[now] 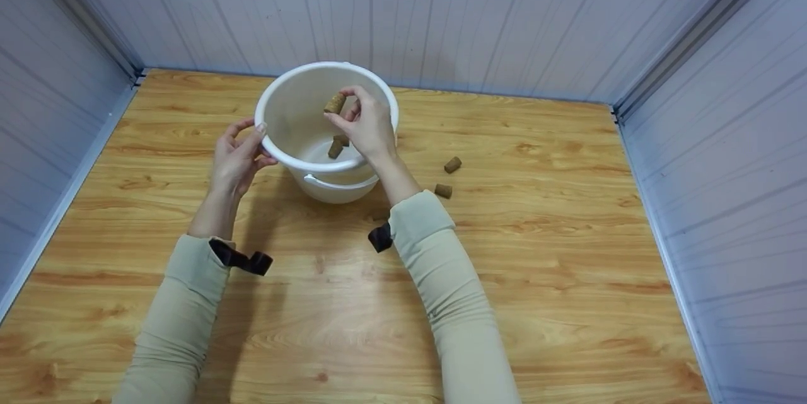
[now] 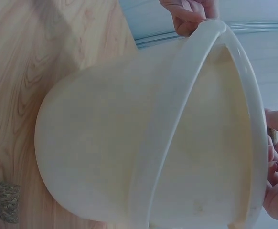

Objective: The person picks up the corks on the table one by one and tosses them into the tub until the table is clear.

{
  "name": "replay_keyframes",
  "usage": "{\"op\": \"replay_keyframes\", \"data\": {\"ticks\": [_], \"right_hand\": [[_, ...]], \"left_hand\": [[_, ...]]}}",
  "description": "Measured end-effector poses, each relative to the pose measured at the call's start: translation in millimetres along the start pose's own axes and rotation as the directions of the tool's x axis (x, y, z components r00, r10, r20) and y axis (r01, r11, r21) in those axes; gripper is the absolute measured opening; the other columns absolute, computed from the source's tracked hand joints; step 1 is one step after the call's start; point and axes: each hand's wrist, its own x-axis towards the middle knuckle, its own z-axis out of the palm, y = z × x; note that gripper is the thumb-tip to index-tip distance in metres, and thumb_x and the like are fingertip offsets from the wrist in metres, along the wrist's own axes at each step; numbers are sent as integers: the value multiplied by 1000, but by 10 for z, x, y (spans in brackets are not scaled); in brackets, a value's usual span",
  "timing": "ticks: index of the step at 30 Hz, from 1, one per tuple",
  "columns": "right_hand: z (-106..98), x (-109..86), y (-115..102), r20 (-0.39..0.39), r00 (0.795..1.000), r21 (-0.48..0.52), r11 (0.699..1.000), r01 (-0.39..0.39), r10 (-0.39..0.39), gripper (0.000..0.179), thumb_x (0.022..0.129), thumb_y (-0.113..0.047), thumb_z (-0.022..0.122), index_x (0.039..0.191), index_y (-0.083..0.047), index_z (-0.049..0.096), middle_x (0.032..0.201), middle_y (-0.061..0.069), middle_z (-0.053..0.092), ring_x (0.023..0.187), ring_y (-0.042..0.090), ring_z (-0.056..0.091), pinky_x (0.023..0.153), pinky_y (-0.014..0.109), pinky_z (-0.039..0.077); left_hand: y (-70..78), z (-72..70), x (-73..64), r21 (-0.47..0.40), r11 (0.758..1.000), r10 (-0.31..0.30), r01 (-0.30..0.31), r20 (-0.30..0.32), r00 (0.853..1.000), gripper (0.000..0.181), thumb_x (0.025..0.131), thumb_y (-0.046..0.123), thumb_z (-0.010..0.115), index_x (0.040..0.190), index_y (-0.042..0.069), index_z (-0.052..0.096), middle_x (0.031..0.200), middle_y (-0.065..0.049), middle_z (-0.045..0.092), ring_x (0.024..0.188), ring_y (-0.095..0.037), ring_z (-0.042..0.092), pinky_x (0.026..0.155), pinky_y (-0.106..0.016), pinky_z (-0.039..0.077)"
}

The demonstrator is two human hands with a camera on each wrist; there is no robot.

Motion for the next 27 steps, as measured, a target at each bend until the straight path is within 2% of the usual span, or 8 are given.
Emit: {"op": "replay_keyframes", "data": {"ticks": [8,16,21,27], "right_hand": [[44,65,-28,8,1000,-28,999,-17,17,39,73,-18,74,103,-1,58,61,-1,51,52,6,43,45,14,35],[58,67,-42,81,995,-97,994,-56,64,61,73,-22,74,122,0,45,61,0,51,56,10,46,51,17,39],[57,49,-11,61,997,-73,996,-50,55,54,73,-20,74,116,0,49,59,-1,50,53,8,45,47,16,38],[47,40,10,48,998,-77,996,-45,49,49,73,-19,74,112,1,53,60,-1,51,53,8,45,47,15,38]], "left_hand": [[11,8,0,13,1000,-15,16,-12,1000,34,88,9,56,117,2,39,66,-6,54,46,-11,51,41,-23,53],[10,9,2,0,1000,-16,16,-5,1000,34,88,9,55,117,1,40,66,-6,55,46,-12,52,41,-23,54],[5,6,1,-22,1000,-5,5,10,1000,34,88,7,54,117,0,38,65,-7,55,46,-12,52,40,-23,54],[3,6,9,1,1000,-14,14,-9,1000,34,88,8,55,117,1,39,65,-6,55,47,-11,52,41,-23,54]]}}
